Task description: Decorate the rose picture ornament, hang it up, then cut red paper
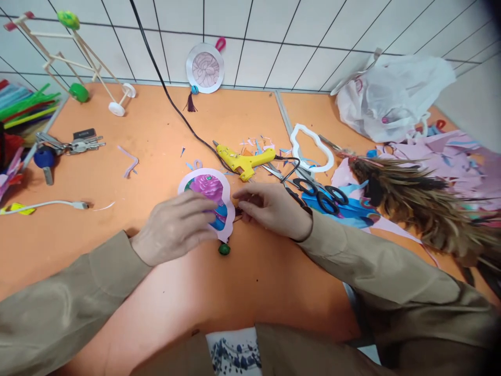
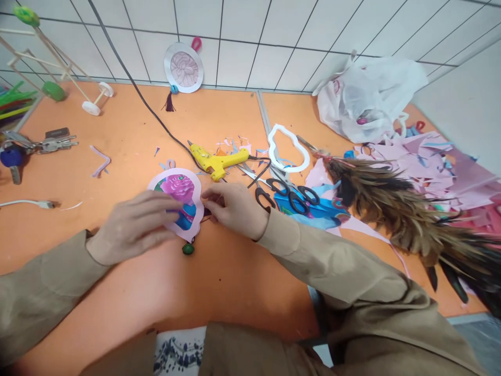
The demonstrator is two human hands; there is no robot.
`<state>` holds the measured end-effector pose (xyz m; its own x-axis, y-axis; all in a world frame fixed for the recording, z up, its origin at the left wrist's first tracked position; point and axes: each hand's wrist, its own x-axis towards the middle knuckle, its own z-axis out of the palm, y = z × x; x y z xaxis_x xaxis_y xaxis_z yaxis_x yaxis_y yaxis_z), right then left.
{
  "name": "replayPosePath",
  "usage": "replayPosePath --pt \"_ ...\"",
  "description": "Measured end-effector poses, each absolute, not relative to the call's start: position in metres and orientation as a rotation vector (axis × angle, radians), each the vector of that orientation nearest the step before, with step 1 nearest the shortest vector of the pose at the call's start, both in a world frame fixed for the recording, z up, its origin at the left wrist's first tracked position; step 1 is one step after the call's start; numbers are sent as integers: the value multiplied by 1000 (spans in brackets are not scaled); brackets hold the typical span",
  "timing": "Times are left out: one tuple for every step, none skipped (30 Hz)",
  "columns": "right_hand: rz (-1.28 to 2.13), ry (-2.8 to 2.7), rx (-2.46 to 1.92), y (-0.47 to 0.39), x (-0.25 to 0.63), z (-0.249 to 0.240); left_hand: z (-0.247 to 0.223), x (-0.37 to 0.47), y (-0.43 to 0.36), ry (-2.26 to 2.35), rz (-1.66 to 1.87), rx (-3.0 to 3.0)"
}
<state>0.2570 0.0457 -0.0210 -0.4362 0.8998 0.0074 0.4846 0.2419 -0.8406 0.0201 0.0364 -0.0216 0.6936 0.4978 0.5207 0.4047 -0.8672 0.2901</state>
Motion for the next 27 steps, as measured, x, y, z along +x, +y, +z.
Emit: replayPosePath --pt "1144 -1993 -1285 46 257 -20 -19 19 42 911 936 2703" --pt "1164 -1973 -1301 47 256 -19 -17 19 49 1117 939 2651" --pt "1163 -1960 -1312 48 256 -18 -16 19 57 1313 906 2602" --pt "1154 -1955 -1318 48 255 -17 -15 20 65 1452 843 2568" --pt "1139 -1957 -1322 49 255 -16 -14 21 73 1534 752 2537" --pt "1121 -1963 -1325 50 254 -16 -13 23 81 1590 670 2505" --pt "1102 -1970 -1329 50 254 -15 -12 26 88 1627 606 2474" --pt "1088 -1977 -1332 50 254 -14 -12 28 93 1655 567 2437" --pt "1081 -1982 -1333 50 254 -14 -11 31 97 1675 543 2385" --pt "1084 -1980 -1335 50 254 -14 -10 33 99 1685 523 2325" --pt "1100 -1971 -1335 49 254 -14 -9 34 101 1688 507 2258" --pt "1123 -1959 -1335 49 254 -14 -8 35 101 1683 489 2193" --pt "1143 -1945 -1336 48 254 -14 -8 35 101 1671 474 2142" --pt "1155 -1933 -1337 48 254 -14 -8 34 100 1659 471 2110" --pt "1158 -1926 -1336 48 254 -14 -8 32 99 1645 482 2097" --pt "1154 -1925 -1333 48 254 -14 -8 31 97 1627 502 2110" --pt "1145 -1925 -1329 48 255 -15 -8 30 96 1600 519 2156" --pt "1136 -1927 -1327 48 255 -15 -8 29 96 1563 523 2230" --pt "1127 -1928 -1324 48 255 -15 -9 29 95 1518 511 2324" --pt "1121 -1931 -1322 49 256 -16 -9 29 94 1471 482 2419" --pt "1112 -1934 -1317 49 256 -17 -9 29 94 1427 439 2499" --pt "1098 -1938 -1311 50 256 -17 -9 30 93 1394 394 2548" --pt "1075 -1943 -1303 50 256 -18 -9 31 93 1378 361 2557" --pt "1043 -1948 -1293 51 257 -19 -8 31 93 1374 352 2531" --pt "1006 -1948 -1284 52 257 -19 -7 31 93 1371 363 2473" --pt "972 -1940 -1277 54 258 -19 -6 30 92 1357 390 2380" --pt "951 -1922 -1269 55 259 -18 -4 28 92 1329 426 2255"
